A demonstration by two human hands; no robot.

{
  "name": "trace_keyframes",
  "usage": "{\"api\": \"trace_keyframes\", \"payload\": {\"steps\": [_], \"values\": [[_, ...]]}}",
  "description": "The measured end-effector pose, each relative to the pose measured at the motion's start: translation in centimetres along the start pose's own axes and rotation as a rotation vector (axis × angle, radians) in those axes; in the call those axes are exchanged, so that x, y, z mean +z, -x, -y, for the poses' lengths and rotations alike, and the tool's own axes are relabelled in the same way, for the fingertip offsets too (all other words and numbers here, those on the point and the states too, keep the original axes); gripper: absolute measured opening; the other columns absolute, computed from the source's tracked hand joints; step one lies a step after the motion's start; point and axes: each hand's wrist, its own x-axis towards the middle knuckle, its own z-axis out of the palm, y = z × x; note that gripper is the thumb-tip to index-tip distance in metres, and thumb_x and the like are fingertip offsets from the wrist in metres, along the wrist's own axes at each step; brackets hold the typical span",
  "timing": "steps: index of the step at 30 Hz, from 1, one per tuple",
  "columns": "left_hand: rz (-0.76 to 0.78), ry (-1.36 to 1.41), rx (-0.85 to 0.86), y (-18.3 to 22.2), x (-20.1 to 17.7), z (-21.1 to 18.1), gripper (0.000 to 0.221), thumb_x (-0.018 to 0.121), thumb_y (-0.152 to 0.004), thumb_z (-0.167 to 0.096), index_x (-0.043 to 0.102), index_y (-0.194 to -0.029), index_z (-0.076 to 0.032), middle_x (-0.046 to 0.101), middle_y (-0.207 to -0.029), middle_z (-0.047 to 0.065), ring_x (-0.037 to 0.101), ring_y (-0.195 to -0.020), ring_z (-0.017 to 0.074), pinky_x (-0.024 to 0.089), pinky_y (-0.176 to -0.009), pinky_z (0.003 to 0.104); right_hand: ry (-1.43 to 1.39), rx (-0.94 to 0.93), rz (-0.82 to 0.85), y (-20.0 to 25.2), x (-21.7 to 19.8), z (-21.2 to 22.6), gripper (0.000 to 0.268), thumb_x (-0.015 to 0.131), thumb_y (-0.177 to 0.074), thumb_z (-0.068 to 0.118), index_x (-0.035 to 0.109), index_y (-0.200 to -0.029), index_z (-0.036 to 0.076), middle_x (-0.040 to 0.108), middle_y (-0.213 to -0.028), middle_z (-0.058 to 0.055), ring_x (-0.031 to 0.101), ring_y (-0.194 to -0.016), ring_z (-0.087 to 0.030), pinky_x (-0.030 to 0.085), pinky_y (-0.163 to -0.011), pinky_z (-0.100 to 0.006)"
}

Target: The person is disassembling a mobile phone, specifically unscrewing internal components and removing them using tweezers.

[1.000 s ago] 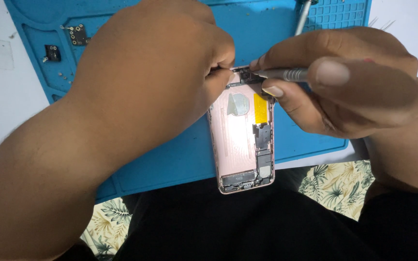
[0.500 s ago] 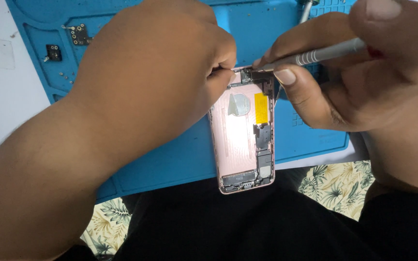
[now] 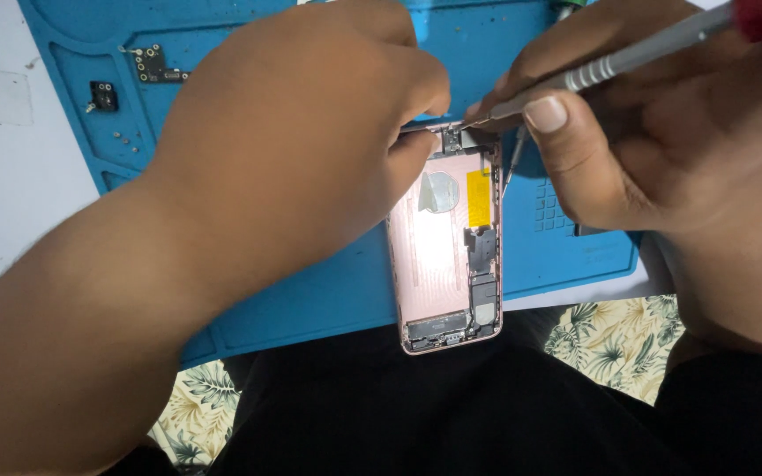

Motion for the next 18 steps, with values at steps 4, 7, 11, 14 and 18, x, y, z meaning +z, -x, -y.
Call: {"api": "trace_keyframes", "payload": {"steps": [4, 7, 11, 14, 18], "values": [[0.006, 0.027, -0.002, -0.2, 0.2, -0.1, 0.017, 0.073, -0.101, -0.031, 0.075, -0.095, -0.014, 0.064, -0.090, 0.009, 0.062, -0.078, 0.0348, 0.045, -0.043, 0.050, 0.072, 0.077, -0.006, -0.7, -0.2, 1.1, 0.026, 0.048, -0.111, -0.012, 0.057, -0.098, -0.033, 0.070, -0.101, -0.043, 0.075, -0.087, -0.050, 0.058, -0.066, -0.044], [-0.047, 0.043, 0.035, -0.2, 0.3, -0.1, 0.014, 0.074, -0.102, -0.026, 0.075, -0.096, -0.014, 0.065, -0.092, 0.010, 0.061, -0.081, 0.0357, 0.045, -0.046, 0.049, -0.058, 0.109, -0.096, 0.6, 0.3, 0.3, 0.073, 0.052, -0.110, -0.022, 0.008, -0.157, 0.012, 0.075, -0.101, -0.044, 0.082, -0.092, -0.051, 0.067, -0.081, -0.051], [-0.067, 0.076, 0.059, -0.2, 0.8, 0.0, 0.014, 0.074, -0.101, -0.024, 0.076, -0.095, -0.012, 0.063, -0.089, 0.009, 0.061, -0.078, 0.0341, 0.043, -0.046, 0.049, -0.083, 0.108, -0.148, 0.4, 1.0, 0.6, 0.068, 0.047, -0.108, -0.027, 0.009, -0.147, 0.013, 0.067, -0.097, -0.045, 0.078, -0.086, -0.051, 0.062, -0.074, -0.047], [-0.059, 0.096, 0.066, -0.3, 1.0, 0.0, 0.018, 0.074, -0.105, -0.028, 0.076, -0.096, -0.013, 0.066, -0.092, 0.011, 0.061, -0.089, 0.0320, 0.046, -0.051, 0.044, -0.121, 0.129, -0.150, 0.2, 0.9, 0.4, 0.084, 0.050, -0.104, -0.028, 0.010, -0.155, 0.026, 0.069, -0.096, -0.051, 0.079, -0.084, -0.056, 0.068, -0.077, -0.056], [-0.100, 0.086, 0.071, -0.2, 0.8, 0.1, 0.032, 0.073, -0.108, -0.017, 0.062, -0.078, -0.013, 0.056, -0.079, 0.008, 0.052, -0.070, 0.0288, 0.034, -0.048, 0.045, -0.100, 0.202, -0.174, -1.0, 0.9, 2.0, 0.033, 0.043, -0.109, -0.021, 0.034, -0.132, 0.002, 0.064, -0.096, -0.050, 0.078, -0.089, -0.058, 0.070, -0.078, -0.057]]}}
